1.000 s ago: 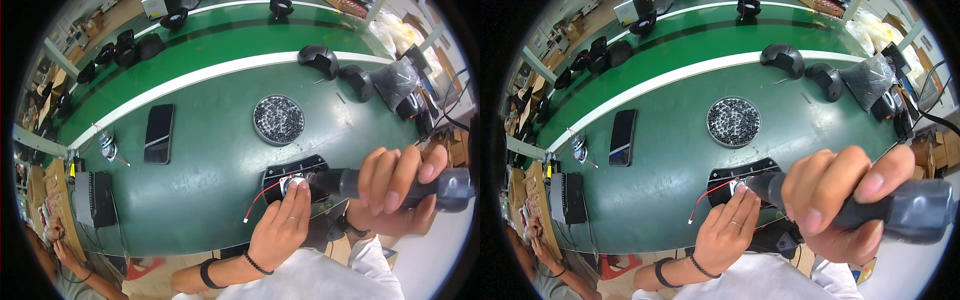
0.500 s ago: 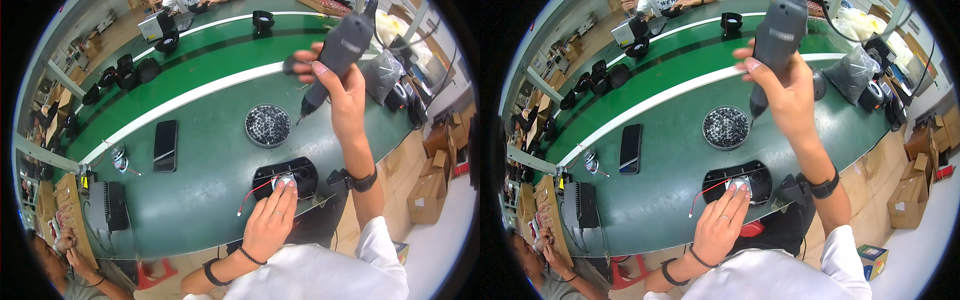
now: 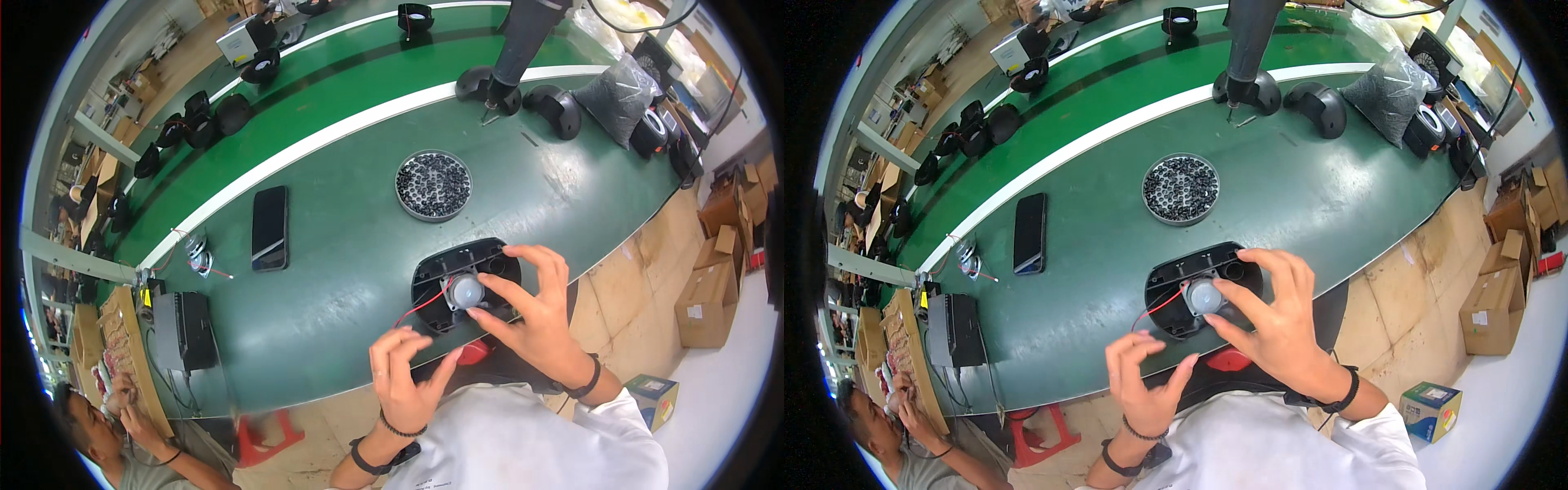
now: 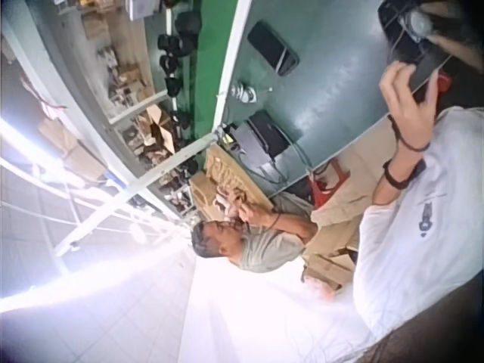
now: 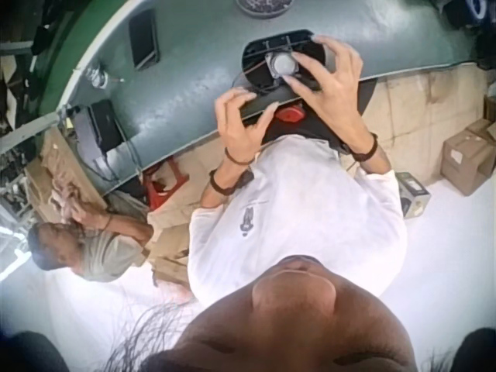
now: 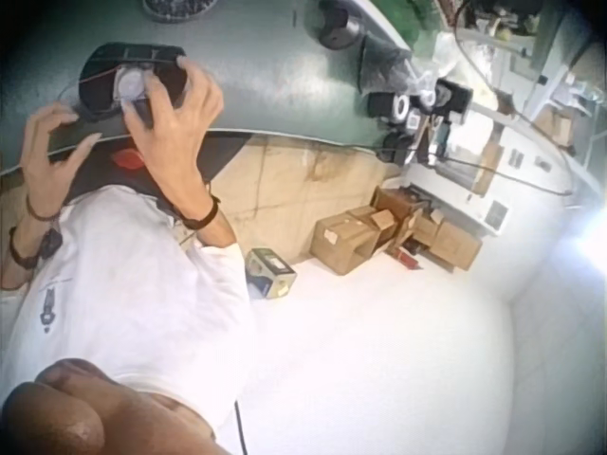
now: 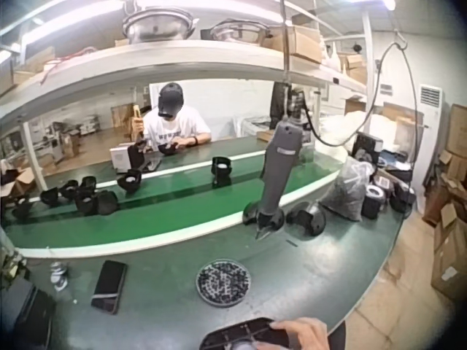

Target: Assembling small speakers into black plastic housings using a powered screwdriver on an assembly line.

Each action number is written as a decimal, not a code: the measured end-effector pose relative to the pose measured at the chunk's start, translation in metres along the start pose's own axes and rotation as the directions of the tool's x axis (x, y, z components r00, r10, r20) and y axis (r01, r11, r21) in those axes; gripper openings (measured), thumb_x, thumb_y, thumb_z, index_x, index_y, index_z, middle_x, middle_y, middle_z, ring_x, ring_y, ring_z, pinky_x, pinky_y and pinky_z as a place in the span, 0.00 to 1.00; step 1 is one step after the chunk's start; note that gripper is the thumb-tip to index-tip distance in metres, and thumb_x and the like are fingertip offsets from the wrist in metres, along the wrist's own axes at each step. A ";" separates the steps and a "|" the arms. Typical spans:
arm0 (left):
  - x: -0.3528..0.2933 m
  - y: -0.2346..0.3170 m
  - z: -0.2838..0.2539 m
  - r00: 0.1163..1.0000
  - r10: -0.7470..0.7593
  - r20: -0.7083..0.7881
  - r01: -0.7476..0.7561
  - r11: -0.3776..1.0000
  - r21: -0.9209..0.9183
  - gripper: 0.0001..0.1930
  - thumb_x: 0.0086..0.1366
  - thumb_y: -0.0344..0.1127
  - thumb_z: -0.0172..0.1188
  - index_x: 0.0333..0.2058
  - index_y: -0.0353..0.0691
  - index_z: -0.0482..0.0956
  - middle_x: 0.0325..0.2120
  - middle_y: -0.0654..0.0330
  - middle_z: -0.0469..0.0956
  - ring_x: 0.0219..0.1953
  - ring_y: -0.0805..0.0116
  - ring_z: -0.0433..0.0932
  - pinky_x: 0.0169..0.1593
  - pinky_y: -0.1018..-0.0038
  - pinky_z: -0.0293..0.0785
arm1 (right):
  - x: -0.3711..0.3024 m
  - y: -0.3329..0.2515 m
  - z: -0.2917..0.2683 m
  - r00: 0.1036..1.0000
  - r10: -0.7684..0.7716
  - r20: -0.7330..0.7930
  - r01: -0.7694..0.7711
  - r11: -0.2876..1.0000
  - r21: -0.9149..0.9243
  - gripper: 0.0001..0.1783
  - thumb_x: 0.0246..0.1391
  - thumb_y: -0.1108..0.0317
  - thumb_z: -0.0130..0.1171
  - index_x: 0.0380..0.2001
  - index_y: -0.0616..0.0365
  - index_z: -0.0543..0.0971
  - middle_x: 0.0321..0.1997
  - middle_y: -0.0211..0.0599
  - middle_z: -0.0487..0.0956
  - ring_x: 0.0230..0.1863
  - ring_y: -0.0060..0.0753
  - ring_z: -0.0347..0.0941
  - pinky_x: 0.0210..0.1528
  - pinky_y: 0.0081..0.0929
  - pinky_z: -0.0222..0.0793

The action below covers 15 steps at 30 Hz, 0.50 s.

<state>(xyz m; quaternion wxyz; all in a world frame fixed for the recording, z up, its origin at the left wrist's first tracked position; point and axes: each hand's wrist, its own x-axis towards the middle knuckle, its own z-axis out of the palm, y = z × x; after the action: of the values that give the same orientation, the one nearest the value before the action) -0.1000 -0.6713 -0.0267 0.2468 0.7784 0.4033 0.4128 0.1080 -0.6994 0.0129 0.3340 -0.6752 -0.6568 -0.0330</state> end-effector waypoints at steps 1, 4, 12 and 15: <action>0.002 0.000 0.004 1.000 0.000 0.002 0.000 1.000 0.001 0.27 0.47 0.34 0.82 0.43 0.35 0.76 0.43 0.50 0.74 0.45 0.54 0.77 0.50 0.63 0.75 | -0.001 0.002 0.002 1.000 0.002 0.000 -0.002 1.000 0.001 0.28 0.35 0.65 0.79 0.45 0.50 0.84 0.59 0.42 0.73 0.59 0.52 0.67 0.60 0.47 0.61; 0.008 -0.008 0.015 0.988 -0.154 0.001 0.154 0.987 -0.049 0.43 0.46 0.38 0.84 0.57 0.32 0.67 0.53 0.47 0.69 0.53 0.51 0.75 0.54 0.62 0.75 | 0.003 0.003 0.005 0.999 0.046 0.006 -0.046 0.999 0.020 0.28 0.34 0.65 0.80 0.45 0.51 0.84 0.60 0.44 0.73 0.59 0.52 0.68 0.58 0.46 0.64; 0.051 -0.023 0.029 0.972 -0.005 0.233 0.055 0.977 -0.207 0.58 0.49 0.35 0.81 0.72 0.29 0.50 0.67 0.44 0.63 0.66 0.54 0.70 0.66 0.59 0.70 | 0.009 0.007 0.005 0.999 -0.030 0.024 0.030 1.000 -0.006 0.26 0.35 0.63 0.79 0.42 0.55 0.84 0.60 0.45 0.73 0.59 0.54 0.67 0.58 0.46 0.65; 0.050 -0.025 0.031 0.956 -0.126 0.265 0.215 0.917 -0.337 0.54 0.50 0.34 0.79 0.70 0.27 0.54 0.70 0.40 0.60 0.69 0.42 0.65 0.68 0.57 0.67 | 0.010 0.009 0.010 0.999 -0.030 0.019 0.030 1.000 -0.001 0.26 0.36 0.63 0.79 0.41 0.57 0.83 0.60 0.45 0.73 0.59 0.54 0.67 0.58 0.46 0.65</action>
<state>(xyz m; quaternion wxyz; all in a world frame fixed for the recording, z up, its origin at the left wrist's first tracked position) -0.0680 -0.6174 -0.0389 0.4679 0.7248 0.3545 0.3607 0.1134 -0.6857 0.0066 0.3270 -0.6657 -0.6700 -0.0319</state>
